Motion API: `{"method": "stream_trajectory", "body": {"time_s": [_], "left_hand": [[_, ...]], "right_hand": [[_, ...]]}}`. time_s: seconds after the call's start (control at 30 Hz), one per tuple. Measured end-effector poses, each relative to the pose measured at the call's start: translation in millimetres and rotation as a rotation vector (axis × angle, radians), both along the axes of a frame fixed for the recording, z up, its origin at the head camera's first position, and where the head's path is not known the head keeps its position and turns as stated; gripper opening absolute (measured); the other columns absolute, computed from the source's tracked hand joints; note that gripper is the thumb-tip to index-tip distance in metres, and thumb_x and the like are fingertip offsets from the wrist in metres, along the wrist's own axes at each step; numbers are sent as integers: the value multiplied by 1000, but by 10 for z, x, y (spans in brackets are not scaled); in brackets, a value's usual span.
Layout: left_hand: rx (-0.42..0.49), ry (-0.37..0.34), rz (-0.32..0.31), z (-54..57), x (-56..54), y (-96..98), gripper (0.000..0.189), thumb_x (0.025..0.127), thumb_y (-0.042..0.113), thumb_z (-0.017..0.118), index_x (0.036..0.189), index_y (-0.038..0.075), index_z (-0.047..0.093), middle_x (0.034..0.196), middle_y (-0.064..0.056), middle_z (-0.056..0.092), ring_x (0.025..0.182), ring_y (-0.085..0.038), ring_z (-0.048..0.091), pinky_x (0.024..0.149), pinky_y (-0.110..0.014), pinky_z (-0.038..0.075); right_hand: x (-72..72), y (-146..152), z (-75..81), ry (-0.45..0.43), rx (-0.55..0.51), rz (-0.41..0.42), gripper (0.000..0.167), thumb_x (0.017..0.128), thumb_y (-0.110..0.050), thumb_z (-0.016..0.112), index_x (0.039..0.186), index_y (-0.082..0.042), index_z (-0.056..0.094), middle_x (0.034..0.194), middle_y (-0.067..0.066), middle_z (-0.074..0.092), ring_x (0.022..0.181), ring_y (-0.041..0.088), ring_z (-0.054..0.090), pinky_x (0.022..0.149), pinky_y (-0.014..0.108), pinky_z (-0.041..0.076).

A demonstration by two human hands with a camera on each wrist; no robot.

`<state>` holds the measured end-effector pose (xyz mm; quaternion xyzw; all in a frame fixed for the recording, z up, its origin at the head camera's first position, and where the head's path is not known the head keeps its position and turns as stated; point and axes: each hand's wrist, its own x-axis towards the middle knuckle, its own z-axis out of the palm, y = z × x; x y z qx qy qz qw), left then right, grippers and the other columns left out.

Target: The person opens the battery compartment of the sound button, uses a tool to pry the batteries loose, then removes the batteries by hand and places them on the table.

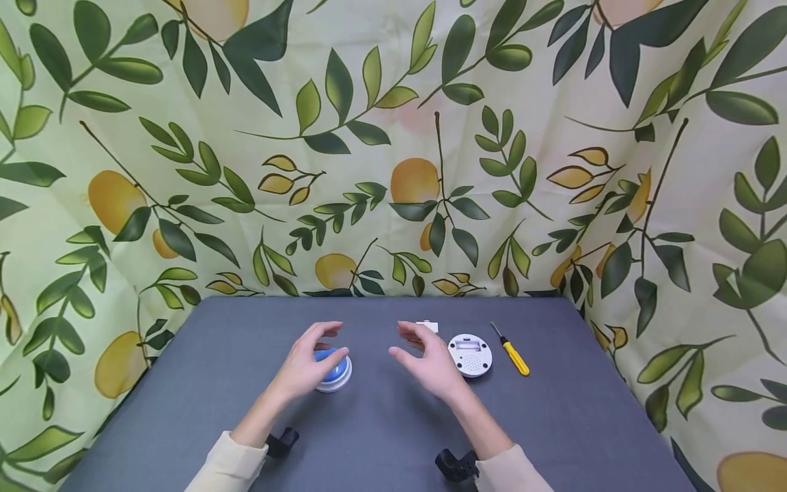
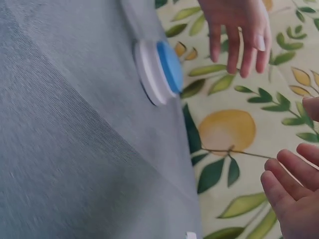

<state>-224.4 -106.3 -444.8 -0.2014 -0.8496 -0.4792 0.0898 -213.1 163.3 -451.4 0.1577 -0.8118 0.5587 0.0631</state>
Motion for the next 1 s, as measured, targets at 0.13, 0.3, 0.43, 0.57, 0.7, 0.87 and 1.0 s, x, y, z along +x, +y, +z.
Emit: {"method": "stream_trajectory", "body": {"time_s": [0.13, 0.3, 0.43, 0.57, 0.7, 0.87, 1.0], "left_hand": [[8, -7, 19, -47, -2, -138, 45, 91, 16, 77, 133, 11, 62, 124, -2, 62, 116, -26, 59, 98, -45, 51], [-6, 13, 48, -129, -33, -304, 44, 89, 12, 79, 130, 7, 64, 122, -5, 64, 113, -29, 61, 95, -46, 53], [-32, 11, 67, -207, -51, -417, 44, 89, 13, 79, 129, 5, 64, 121, -8, 64, 112, -30, 62, 94, -47, 53], [-53, -50, 68, -261, -54, -510, 46, 89, 16, 79, 130, 4, 63, 123, -12, 63, 114, -32, 61, 95, -49, 52], [-56, -126, 68, -281, -59, -569, 51, 88, 18, 80, 133, 3, 61, 127, -17, 61, 116, -33, 60, 96, -49, 52], [-106, -192, 63, -318, -72, -577, 58, 86, 20, 82, 136, 0, 58, 129, -18, 59, 118, -33, 59, 96, -49, 52], [-136, -217, 40, -363, -94, -569, 63, 84, 19, 85, 136, -1, 57, 129, -18, 59, 117, -34, 60, 95, -48, 53]], "right_hand": [[-34, -136, -54, -17, -14, 25, 53, 93, -21, 76, 139, -5, 58, 134, 12, 62, 127, 28, 57, 110, 42, 42], [-72, -306, -108, -17, -12, 43, 53, 92, -19, 76, 138, -2, 58, 133, 15, 62, 126, 29, 57, 109, 41, 43], [-102, -429, -153, -14, 16, 68, 54, 92, -21, 75, 139, -1, 57, 134, 19, 61, 125, 30, 58, 108, 42, 44], [-139, -539, -199, -36, 26, 89, 55, 91, -22, 76, 138, -1, 57, 133, 21, 60, 124, 31, 58, 107, 43, 45], [-189, -650, -254, -43, 27, 117, 55, 91, -20, 77, 138, 1, 56, 133, 23, 60, 124, 33, 58, 106, 44, 46], [-241, -767, -331, -56, 51, 145, 60, 90, -20, 78, 139, 5, 54, 133, 26, 59, 122, 37, 59, 105, 47, 47], [-277, -853, -397, -58, 77, 152, 62, 88, -18, 79, 138, 8, 53, 132, 26, 59, 120, 40, 60, 103, 49, 47]]}}
